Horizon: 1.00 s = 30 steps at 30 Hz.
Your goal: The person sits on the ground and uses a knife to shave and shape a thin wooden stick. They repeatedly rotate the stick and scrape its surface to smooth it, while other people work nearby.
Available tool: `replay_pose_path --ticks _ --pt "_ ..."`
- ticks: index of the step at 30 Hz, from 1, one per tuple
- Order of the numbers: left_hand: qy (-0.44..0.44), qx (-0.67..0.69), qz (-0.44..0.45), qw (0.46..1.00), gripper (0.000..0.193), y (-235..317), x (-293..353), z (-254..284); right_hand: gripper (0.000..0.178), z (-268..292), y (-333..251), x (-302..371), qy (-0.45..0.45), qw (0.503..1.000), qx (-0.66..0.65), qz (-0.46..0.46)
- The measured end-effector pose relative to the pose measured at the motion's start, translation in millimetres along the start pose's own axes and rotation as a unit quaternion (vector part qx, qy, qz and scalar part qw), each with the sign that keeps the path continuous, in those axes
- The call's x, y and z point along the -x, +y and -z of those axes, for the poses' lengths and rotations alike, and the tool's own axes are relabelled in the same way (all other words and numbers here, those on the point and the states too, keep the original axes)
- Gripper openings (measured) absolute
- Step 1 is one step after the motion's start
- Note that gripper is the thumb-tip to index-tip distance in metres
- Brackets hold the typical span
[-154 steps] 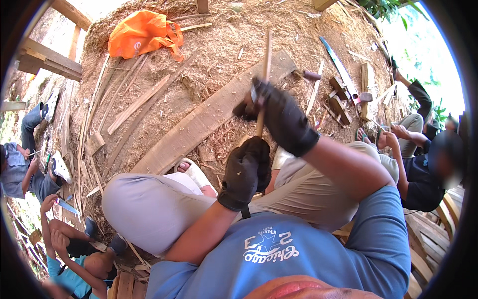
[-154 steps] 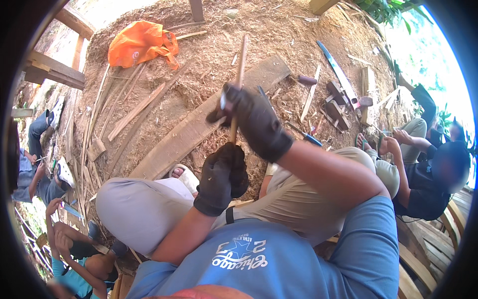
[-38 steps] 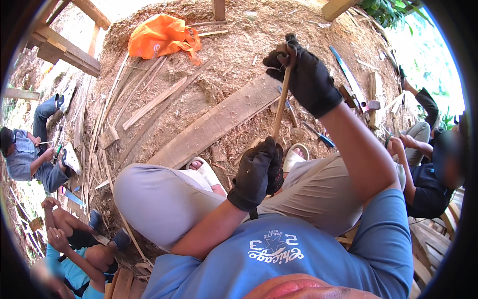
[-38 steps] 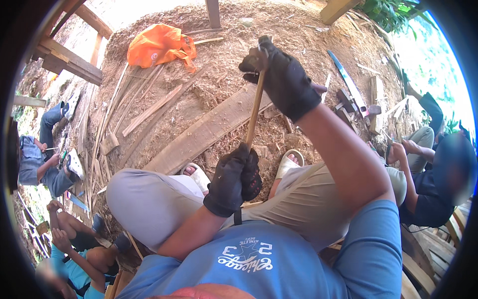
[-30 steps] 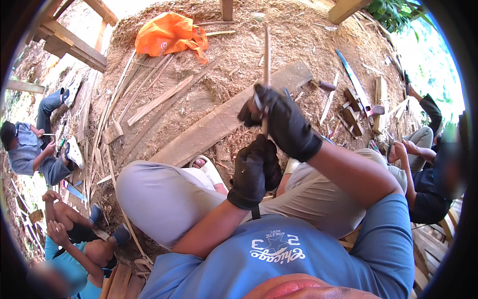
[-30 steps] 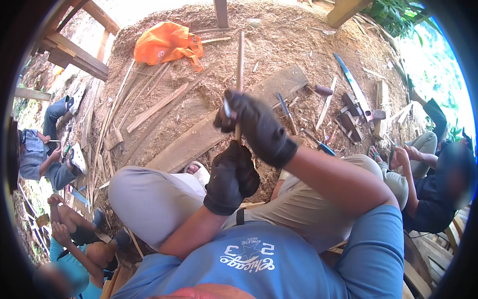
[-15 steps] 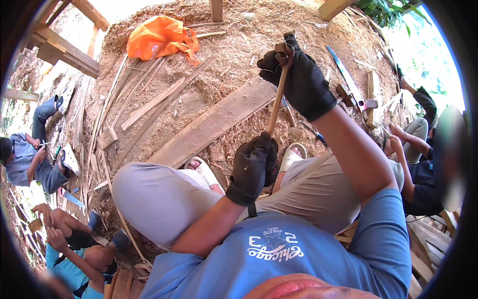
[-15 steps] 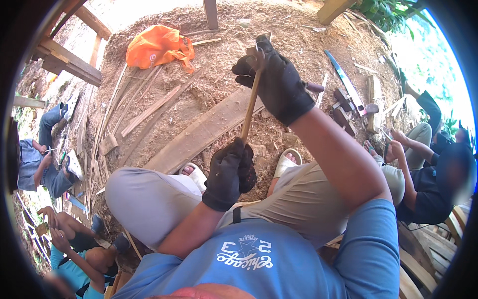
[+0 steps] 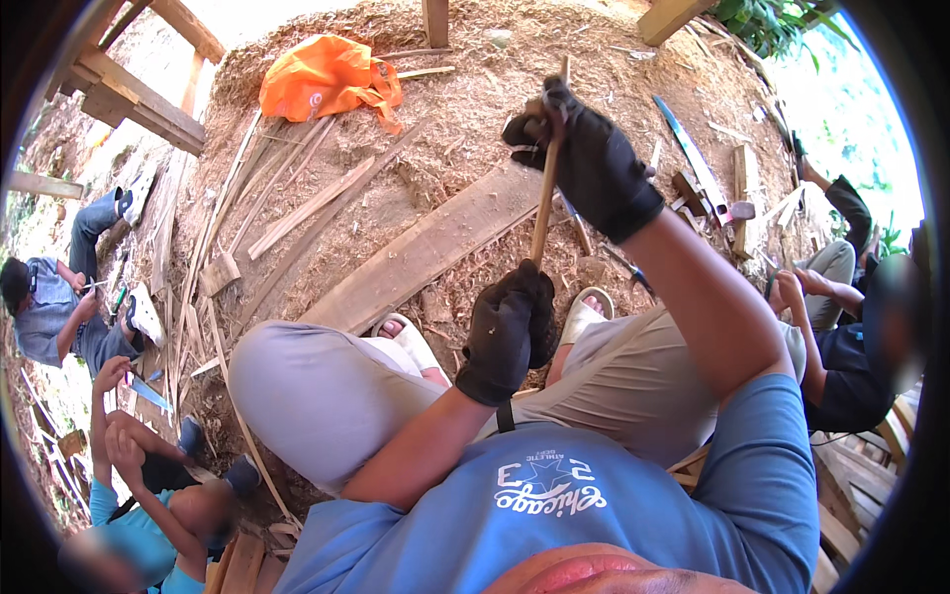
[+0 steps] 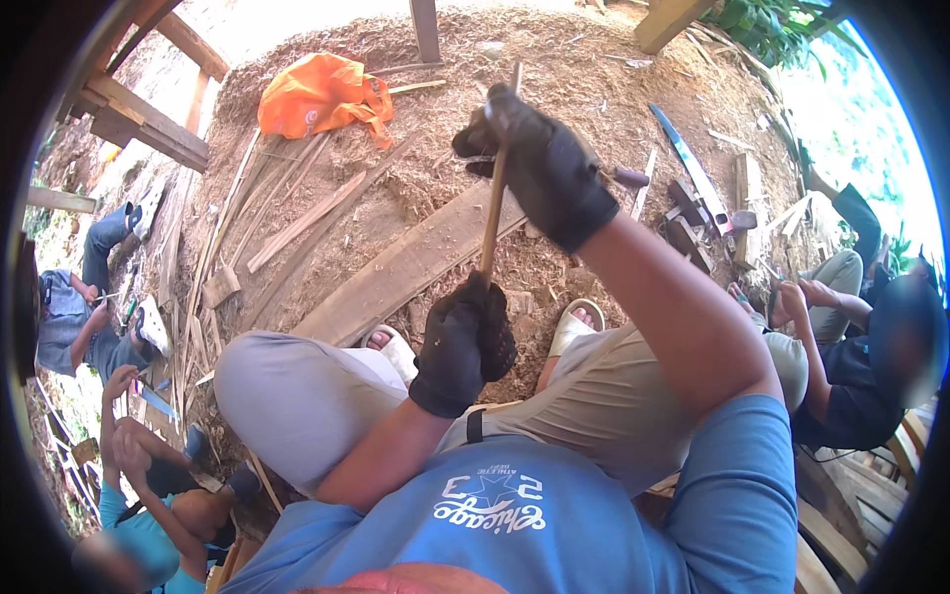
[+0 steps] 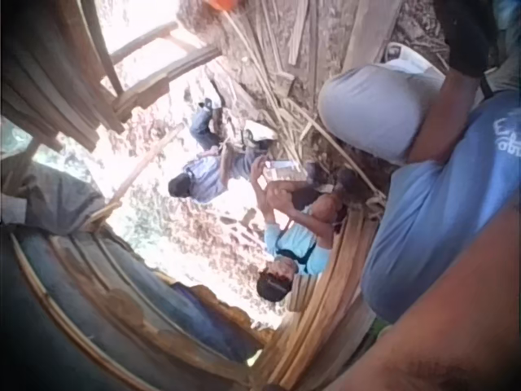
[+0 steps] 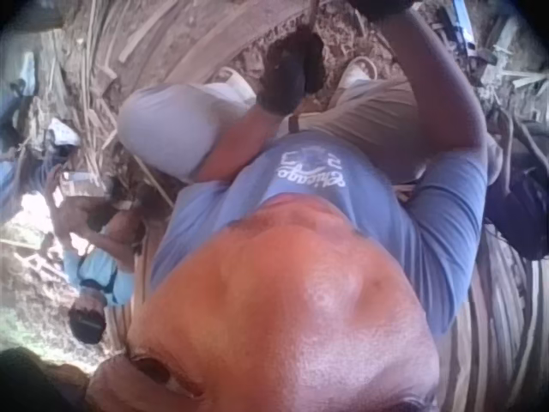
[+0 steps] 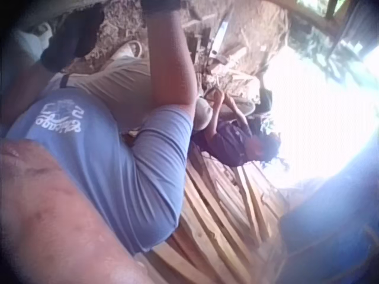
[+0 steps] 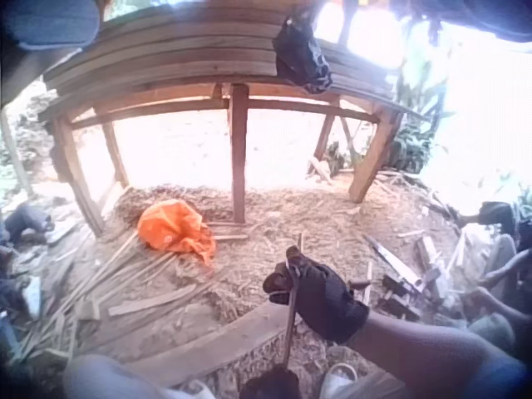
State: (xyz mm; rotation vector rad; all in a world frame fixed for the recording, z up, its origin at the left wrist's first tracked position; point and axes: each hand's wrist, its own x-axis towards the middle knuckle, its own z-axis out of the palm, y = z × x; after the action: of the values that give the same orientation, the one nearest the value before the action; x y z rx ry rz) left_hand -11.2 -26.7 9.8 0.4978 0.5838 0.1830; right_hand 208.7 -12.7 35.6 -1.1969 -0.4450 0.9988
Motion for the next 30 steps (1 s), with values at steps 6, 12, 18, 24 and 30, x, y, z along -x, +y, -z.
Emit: replay_pose_path --ticks 6,12,18,24,30 --pt "0.006 0.012 0.022 1.000 0.043 5.3 -2.2 1.7 0.050 0.8 16.9 4.7 -0.010 1.000 -0.002 0.028" --pt "0.063 0.139 0.038 0.988 0.038 15.3 -11.7 3.6 0.046 -44.9 41.8 66.0 -0.095 0.990 0.065 -0.087" --pt "-0.084 0.074 0.095 0.989 0.050 3.8 1.4 -1.5 0.052 18.1 4.7 4.0 -0.059 0.989 0.090 0.103" --pt "0.005 0.097 0.075 0.992 0.048 11.3 -5.2 6.4 0.051 -5.4 34.8 30.6 -0.054 0.995 0.050 0.067" --pt "0.029 0.099 0.045 0.994 0.032 20.0 2.1 12.4 0.048 -41.0 49.6 78.3 -0.100 0.986 0.053 -0.122"
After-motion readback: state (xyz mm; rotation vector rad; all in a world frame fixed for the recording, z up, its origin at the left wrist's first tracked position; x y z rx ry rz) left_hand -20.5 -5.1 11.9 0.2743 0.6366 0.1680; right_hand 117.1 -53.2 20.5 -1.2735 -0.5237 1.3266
